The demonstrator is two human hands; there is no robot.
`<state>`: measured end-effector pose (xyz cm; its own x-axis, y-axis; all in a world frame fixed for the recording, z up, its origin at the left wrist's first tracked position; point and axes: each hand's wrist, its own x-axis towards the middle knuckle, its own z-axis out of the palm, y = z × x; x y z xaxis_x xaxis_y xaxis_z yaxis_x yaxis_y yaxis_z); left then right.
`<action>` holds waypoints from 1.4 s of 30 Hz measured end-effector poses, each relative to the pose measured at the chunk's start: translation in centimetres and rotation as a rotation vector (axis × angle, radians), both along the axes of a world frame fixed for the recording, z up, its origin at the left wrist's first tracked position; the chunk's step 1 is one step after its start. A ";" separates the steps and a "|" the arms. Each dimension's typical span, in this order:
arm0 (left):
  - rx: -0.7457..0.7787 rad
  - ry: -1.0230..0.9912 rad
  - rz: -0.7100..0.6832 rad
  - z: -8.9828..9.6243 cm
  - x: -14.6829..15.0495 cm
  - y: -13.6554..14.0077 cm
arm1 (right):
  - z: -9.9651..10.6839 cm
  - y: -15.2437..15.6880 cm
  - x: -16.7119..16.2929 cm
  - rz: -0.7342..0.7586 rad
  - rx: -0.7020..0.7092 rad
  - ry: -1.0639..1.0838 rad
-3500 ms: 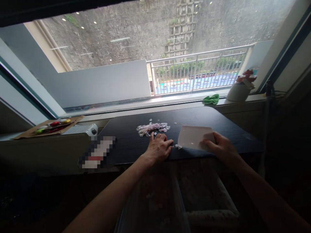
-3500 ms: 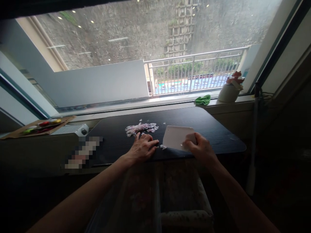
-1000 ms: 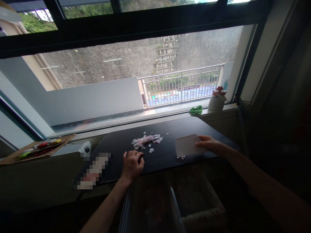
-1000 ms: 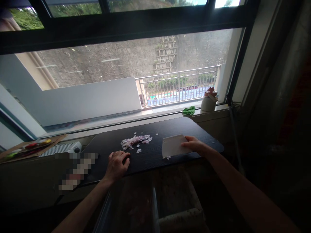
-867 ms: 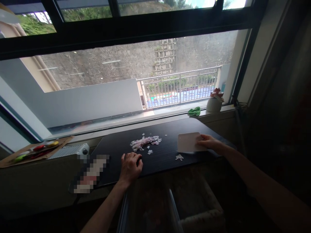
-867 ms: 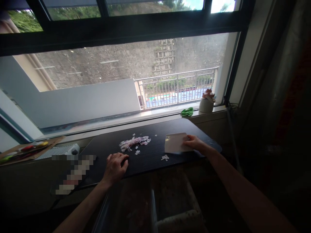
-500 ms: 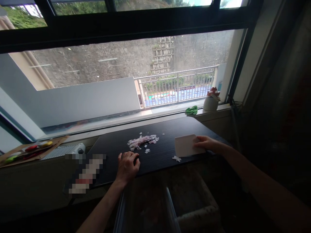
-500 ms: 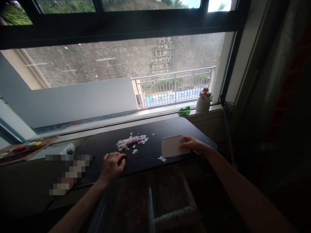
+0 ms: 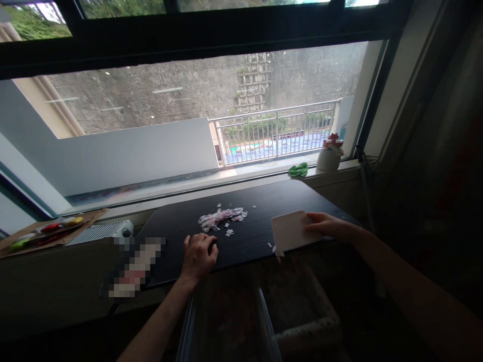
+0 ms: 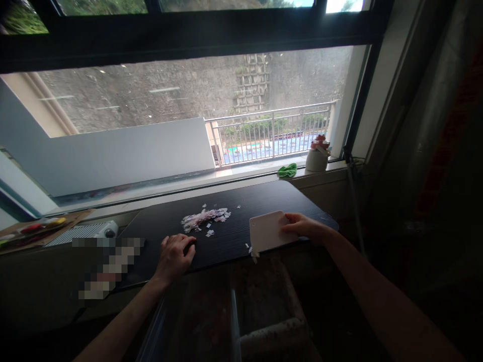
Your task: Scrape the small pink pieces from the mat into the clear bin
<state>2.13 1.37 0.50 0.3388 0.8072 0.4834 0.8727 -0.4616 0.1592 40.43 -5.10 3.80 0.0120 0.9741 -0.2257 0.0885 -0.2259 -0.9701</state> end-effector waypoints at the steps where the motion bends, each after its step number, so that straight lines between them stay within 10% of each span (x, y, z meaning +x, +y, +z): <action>1: 0.000 -0.002 0.000 0.0 0.0 0.0 | 0.1 0.0 -0.1 0.002 0.010 -0.001; 26: -0.035 -0.046 0.004 0.2 0.1 -0.1 | 0.9 -0.2 -2.2 -0.007 0.149 -0.009; 42: -0.060 -0.122 0.113 0.2 -2.7 0.4 | 1.1 5.3 -11.4 -0.173 0.317 -0.380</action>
